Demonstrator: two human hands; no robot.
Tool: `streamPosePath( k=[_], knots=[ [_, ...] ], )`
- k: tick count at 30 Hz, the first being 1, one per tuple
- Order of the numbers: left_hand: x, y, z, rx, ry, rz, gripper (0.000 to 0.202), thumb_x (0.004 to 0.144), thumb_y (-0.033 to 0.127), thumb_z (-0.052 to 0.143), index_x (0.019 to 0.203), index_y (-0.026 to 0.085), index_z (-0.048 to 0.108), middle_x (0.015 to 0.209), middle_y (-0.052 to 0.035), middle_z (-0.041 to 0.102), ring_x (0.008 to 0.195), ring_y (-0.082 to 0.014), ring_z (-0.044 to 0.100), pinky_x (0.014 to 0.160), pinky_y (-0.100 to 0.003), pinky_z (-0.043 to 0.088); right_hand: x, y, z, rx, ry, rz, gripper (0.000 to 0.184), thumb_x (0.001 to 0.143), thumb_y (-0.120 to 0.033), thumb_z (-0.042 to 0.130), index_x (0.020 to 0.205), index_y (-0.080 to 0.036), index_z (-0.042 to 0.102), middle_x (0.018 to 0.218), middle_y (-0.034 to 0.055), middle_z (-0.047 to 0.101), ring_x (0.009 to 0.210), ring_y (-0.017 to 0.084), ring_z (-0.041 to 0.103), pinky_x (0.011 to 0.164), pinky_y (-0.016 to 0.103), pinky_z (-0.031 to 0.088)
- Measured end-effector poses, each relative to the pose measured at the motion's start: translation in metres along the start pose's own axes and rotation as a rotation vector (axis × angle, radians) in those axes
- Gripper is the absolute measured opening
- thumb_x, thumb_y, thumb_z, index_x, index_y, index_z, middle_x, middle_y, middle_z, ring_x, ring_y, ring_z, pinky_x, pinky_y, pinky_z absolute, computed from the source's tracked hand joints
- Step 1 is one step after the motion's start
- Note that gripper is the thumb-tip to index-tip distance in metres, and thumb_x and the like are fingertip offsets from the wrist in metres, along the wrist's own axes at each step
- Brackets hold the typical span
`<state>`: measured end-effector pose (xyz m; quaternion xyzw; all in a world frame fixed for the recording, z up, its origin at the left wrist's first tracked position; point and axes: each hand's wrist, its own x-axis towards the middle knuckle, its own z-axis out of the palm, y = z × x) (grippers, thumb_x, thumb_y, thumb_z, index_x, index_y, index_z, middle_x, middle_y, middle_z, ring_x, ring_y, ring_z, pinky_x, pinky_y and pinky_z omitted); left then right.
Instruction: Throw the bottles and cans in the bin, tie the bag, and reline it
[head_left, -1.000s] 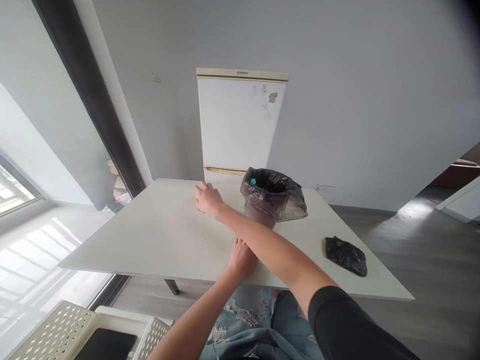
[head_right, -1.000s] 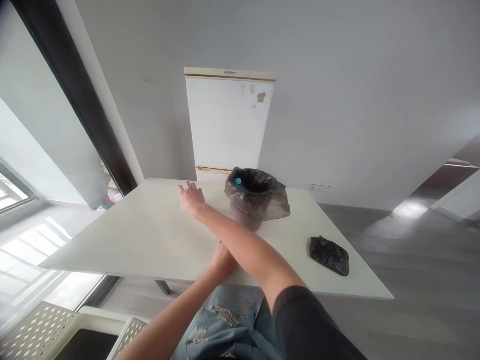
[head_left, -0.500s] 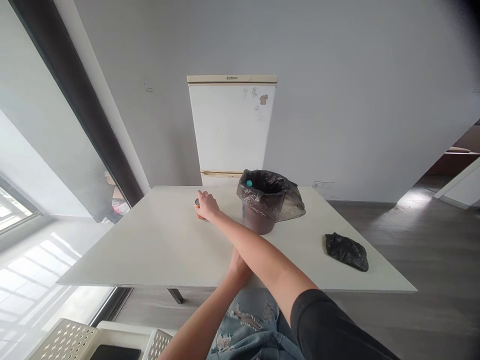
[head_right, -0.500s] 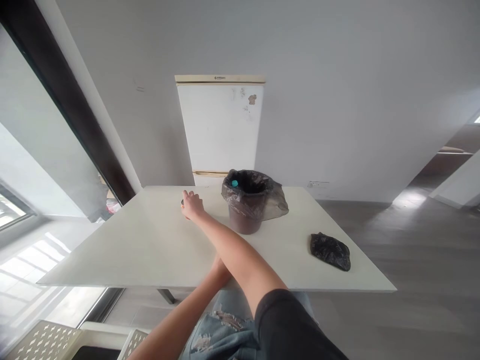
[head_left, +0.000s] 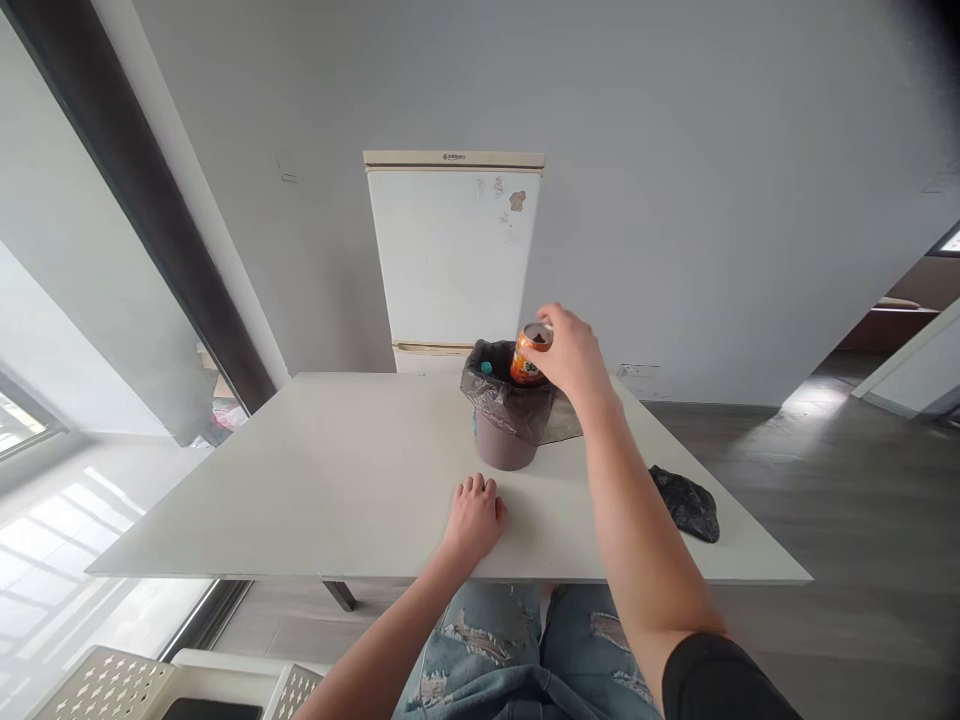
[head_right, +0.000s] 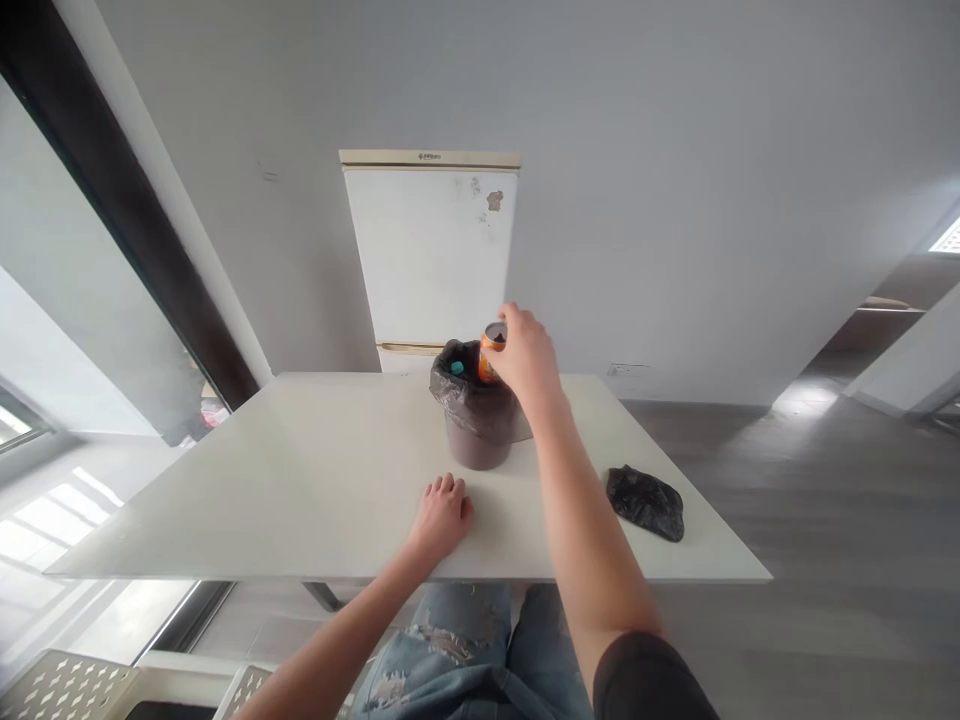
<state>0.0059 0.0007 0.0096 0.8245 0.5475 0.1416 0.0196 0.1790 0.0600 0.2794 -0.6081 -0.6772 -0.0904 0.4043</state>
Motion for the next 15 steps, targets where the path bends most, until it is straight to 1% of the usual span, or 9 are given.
streamPosePath(
  k=[3, 5, 6, 8, 11, 13, 15],
  knots=[
    [0.001, 0.000, 0.001, 0.011, 0.008, 0.001, 0.017, 0.099, 0.021, 0.048, 0.104, 0.016, 0.064, 0.108, -0.0117, 0.063, 0.103, -0.0293, 0.059, 0.087, -0.042, 0.044, 0.009, 0.015, 0.017, -0.125, -0.263, 0.061, 0.042, 0.081, -0.025, 0.079, 0.120, -0.023, 0.064, 0.117, 0.0118, 0.071, 0.104, 0.030, 0.066, 0.079, 0.035, 0.049],
    [0.001, 0.000, 0.001, 0.016, 0.009, -0.002, 0.017, 0.099, 0.021, 0.048, 0.103, 0.016, 0.063, 0.107, -0.0114, 0.063, 0.102, -0.0289, 0.059, 0.086, -0.042, 0.043, 0.014, 0.018, 0.028, -0.202, -0.395, 0.088, 0.044, 0.077, -0.029, 0.083, 0.117, -0.022, 0.067, 0.115, 0.0120, 0.072, 0.098, 0.029, 0.067, 0.075, 0.034, 0.048],
    [0.001, 0.000, 0.001, 0.019, 0.009, -0.005, 0.016, 0.099, 0.020, 0.048, 0.103, 0.016, 0.063, 0.107, -0.0112, 0.063, 0.102, -0.0287, 0.059, 0.085, -0.042, 0.043, 0.016, 0.018, 0.033, -0.241, -0.440, 0.090, 0.043, 0.076, -0.030, 0.085, 0.115, -0.021, 0.068, 0.114, 0.0122, 0.073, 0.097, 0.029, 0.068, 0.074, 0.034, 0.048],
    [0.001, 0.000, 0.000, 0.025, 0.008, -0.007, 0.016, 0.099, 0.020, 0.048, 0.102, 0.017, 0.063, 0.106, -0.0109, 0.063, 0.102, -0.0285, 0.059, 0.085, -0.042, 0.043, 0.019, 0.017, 0.041, -0.306, -0.491, 0.069, 0.041, 0.075, -0.031, 0.086, 0.111, -0.021, 0.069, 0.112, 0.0124, 0.074, 0.101, 0.029, 0.068, 0.079, 0.035, 0.049],
    [0.000, 0.000, -0.001, 0.033, 0.004, -0.004, 0.015, 0.099, 0.019, 0.048, 0.102, 0.017, 0.063, 0.106, -0.0106, 0.063, 0.102, -0.0284, 0.059, 0.085, -0.041, 0.042, 0.024, 0.018, 0.048, -0.329, -0.516, 0.032, 0.042, 0.076, -0.030, 0.087, 0.112, -0.021, 0.070, 0.113, 0.0124, 0.075, 0.108, 0.030, 0.068, 0.087, 0.037, 0.049],
    [0.000, 0.001, -0.002, 0.034, 0.004, -0.003, 0.015, 0.100, 0.020, 0.047, 0.102, 0.017, 0.062, 0.106, -0.0106, 0.063, 0.102, -0.0286, 0.059, 0.084, -0.041, 0.042, 0.026, 0.021, 0.050, -0.316, -0.533, 0.029, 0.040, 0.076, -0.029, 0.086, 0.113, -0.021, 0.070, 0.113, 0.0126, 0.075, 0.109, 0.031, 0.068, 0.092, 0.039, 0.049],
    [0.000, 0.001, -0.003, 0.034, 0.006, -0.002, 0.016, 0.100, 0.020, 0.047, 0.102, 0.017, 0.062, 0.106, -0.0106, 0.063, 0.101, -0.0286, 0.059, 0.085, -0.041, 0.042, 0.024, 0.025, 0.048, -0.277, -0.528, 0.018, 0.034, 0.080, -0.027, 0.083, 0.111, -0.021, 0.071, 0.112, 0.0122, 0.076, 0.110, 0.031, 0.068, 0.096, 0.041, 0.049]
  ],
)
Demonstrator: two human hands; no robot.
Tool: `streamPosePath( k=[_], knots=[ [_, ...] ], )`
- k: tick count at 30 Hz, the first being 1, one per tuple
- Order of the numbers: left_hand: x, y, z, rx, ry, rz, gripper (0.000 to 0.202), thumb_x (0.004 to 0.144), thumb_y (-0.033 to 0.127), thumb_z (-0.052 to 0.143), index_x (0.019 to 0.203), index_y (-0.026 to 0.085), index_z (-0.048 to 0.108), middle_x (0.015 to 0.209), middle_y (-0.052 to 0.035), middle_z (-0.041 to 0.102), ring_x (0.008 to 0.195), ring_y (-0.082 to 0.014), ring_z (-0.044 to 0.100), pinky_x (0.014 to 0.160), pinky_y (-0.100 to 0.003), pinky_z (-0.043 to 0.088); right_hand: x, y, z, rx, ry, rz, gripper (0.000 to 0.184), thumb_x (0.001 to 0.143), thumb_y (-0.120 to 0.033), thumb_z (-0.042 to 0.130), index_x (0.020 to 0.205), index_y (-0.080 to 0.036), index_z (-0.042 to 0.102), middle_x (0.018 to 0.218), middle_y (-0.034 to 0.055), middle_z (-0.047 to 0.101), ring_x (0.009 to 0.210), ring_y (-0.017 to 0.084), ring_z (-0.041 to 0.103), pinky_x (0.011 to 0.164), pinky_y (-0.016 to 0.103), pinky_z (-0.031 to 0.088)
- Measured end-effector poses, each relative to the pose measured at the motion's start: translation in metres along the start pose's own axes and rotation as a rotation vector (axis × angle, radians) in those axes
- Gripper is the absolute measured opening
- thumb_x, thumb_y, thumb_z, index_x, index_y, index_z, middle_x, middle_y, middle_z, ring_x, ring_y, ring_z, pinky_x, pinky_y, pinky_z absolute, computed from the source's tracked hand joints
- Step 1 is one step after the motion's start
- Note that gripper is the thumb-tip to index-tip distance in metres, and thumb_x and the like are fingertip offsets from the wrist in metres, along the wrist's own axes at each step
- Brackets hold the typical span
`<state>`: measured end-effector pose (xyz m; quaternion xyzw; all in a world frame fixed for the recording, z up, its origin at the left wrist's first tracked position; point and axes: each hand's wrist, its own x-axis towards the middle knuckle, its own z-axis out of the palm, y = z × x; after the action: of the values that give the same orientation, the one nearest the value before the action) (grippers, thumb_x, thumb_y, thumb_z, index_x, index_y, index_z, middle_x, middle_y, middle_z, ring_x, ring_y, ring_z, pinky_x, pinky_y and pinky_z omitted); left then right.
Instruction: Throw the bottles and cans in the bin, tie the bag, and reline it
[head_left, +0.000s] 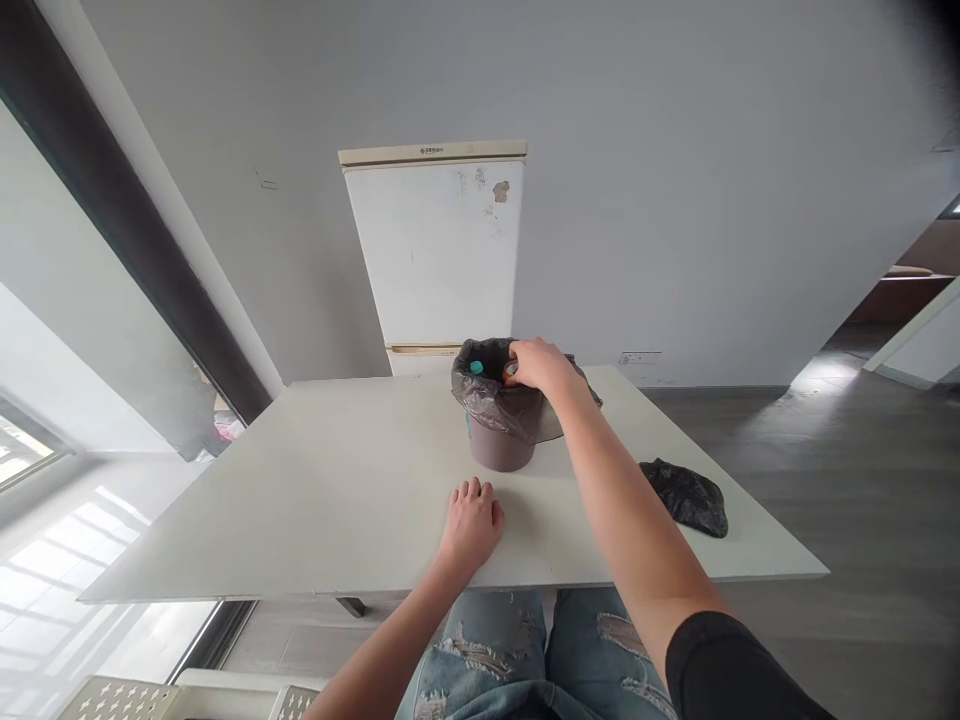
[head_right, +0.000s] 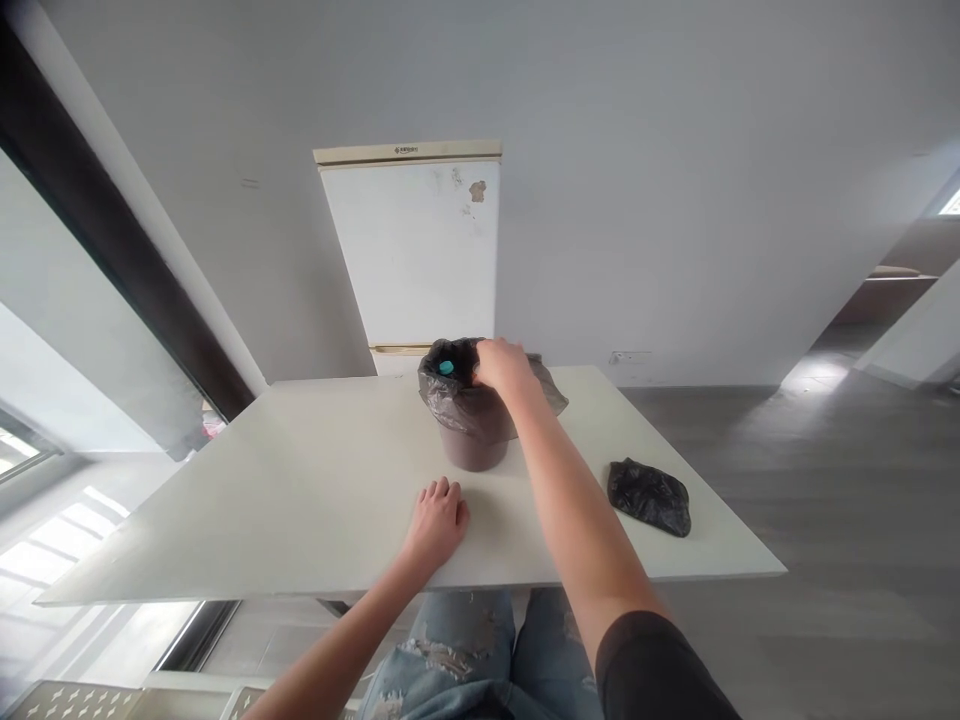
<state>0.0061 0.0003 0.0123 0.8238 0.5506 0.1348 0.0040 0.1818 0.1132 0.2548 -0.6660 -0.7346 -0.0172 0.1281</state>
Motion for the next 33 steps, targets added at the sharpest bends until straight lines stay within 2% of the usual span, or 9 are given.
streamPosePath(
  k=[3, 6, 10, 12, 14, 18, 21, 25, 33],
  knots=[
    [0.000, 0.000, -0.001, -0.003, -0.002, -0.002, 0.016, 0.100, 0.019, 0.046, 0.101, 0.017, 0.062, 0.106, -0.0104, 0.063, 0.101, -0.0285, 0.059, 0.085, -0.042, 0.042, -0.022, 0.010, -0.002, 0.165, 0.199, -0.062, 0.024, 0.092, -0.023, 0.068, 0.116, -0.022, 0.070, 0.114, 0.0110, 0.077, 0.111, 0.030, 0.068, 0.096, 0.041, 0.051],
    [-0.001, -0.001, -0.001, -0.019, -0.008, -0.003, 0.017, 0.101, 0.019, 0.044, 0.100, 0.017, 0.061, 0.105, -0.0099, 0.062, 0.099, -0.0278, 0.058, 0.085, -0.041, 0.042, -0.060, 0.028, 0.003, 0.394, 0.588, -0.078, 0.028, 0.097, -0.018, 0.052, 0.120, -0.023, 0.066, 0.115, 0.0106, 0.076, 0.107, 0.026, 0.070, 0.096, 0.040, 0.053],
    [-0.003, -0.002, 0.000, -0.097, 0.009, -0.004, 0.023, 0.103, 0.021, 0.038, 0.098, 0.019, 0.060, 0.103, -0.0098, 0.063, 0.097, -0.0276, 0.058, 0.085, -0.041, 0.042, -0.108, 0.071, 0.043, 0.624, 0.925, 0.191, 0.020, 0.092, -0.026, 0.055, 0.109, -0.023, 0.065, 0.100, 0.0087, 0.073, 0.092, 0.024, 0.070, 0.089, 0.040, 0.057],
    [-0.001, -0.004, -0.002, -0.246, 0.019, -0.043, 0.026, 0.105, 0.025, 0.036, 0.093, 0.020, 0.058, 0.099, -0.0091, 0.064, 0.095, -0.0269, 0.059, 0.085, -0.041, 0.042, -0.119, 0.097, 0.072, 0.743, 0.894, 0.382, 0.025, 0.086, -0.029, 0.061, 0.110, -0.022, 0.064, 0.098, 0.0084, 0.073, 0.087, 0.024, 0.069, 0.082, 0.038, 0.057],
    [0.007, -0.007, -0.011, -0.532, -0.009, -0.159, 0.034, 0.106, 0.035, 0.033, 0.085, 0.021, 0.056, 0.090, -0.0077, 0.066, 0.087, -0.0244, 0.060, 0.081, -0.038, 0.043, -0.121, 0.117, 0.097, 0.862, 0.658, 0.498, 0.047, 0.078, -0.032, 0.070, 0.123, -0.022, 0.061, 0.098, 0.0083, 0.074, 0.082, 0.024, 0.069, 0.079, 0.040, 0.058],
    [0.046, -0.020, -0.053, -1.209, -0.010, -0.458, 0.058, 0.099, 0.073, 0.038, 0.096, 0.020, 0.061, 0.096, -0.0104, 0.072, 0.081, -0.0217, 0.065, 0.068, -0.033, 0.047, -0.107, 0.128, 0.111, 1.119, 0.272, 0.361, 0.108, 0.073, -0.040, 0.083, 0.164, -0.029, 0.027, 0.114, 0.0093, 0.076, 0.092, 0.025, 0.073, 0.084, 0.041, 0.059],
    [0.085, -0.036, -0.095, -1.389, 0.003, -0.496, 0.066, 0.086, 0.080, 0.058, 0.107, 0.018, 0.066, 0.105, -0.0127, 0.073, 0.090, -0.0230, 0.069, 0.073, -0.032, 0.051, -0.092, 0.123, 0.093, 1.198, 0.319, 0.211, 0.082, 0.080, -0.038, 0.076, 0.157, -0.028, 0.047, 0.121, 0.0098, 0.075, 0.106, 0.025, 0.072, 0.094, 0.040, 0.057],
    [0.124, -0.057, -0.143, -1.349, 0.029, -0.404, 0.046, 0.078, 0.060, 0.078, 0.080, 0.016, 0.065, 0.083, -0.0058, 0.066, 0.070, -0.0145, 0.062, 0.065, -0.026, 0.046, -0.076, 0.126, 0.057, 1.113, 0.376, 0.169, 0.034, 0.082, -0.031, 0.068, 0.113, -0.020, 0.077, 0.110, 0.0089, 0.078, 0.104, 0.027, 0.072, 0.098, 0.042, 0.055],
    [0.159, -0.082, -0.219, -1.373, 0.305, -0.253, 0.030, 0.085, 0.047, 0.074, 0.078, 0.019, 0.064, 0.081, -0.0036, 0.066, 0.071, -0.0152, 0.063, 0.068, -0.027, 0.053, -0.052, 0.135, -0.036, 0.782, 0.284, 0.027, 0.030, 0.083, -0.049, 0.080, 0.099, -0.024, 0.077, 0.097, 0.0064, 0.078, 0.090, 0.026, 0.073, 0.082, 0.039, 0.059]
  ],
)
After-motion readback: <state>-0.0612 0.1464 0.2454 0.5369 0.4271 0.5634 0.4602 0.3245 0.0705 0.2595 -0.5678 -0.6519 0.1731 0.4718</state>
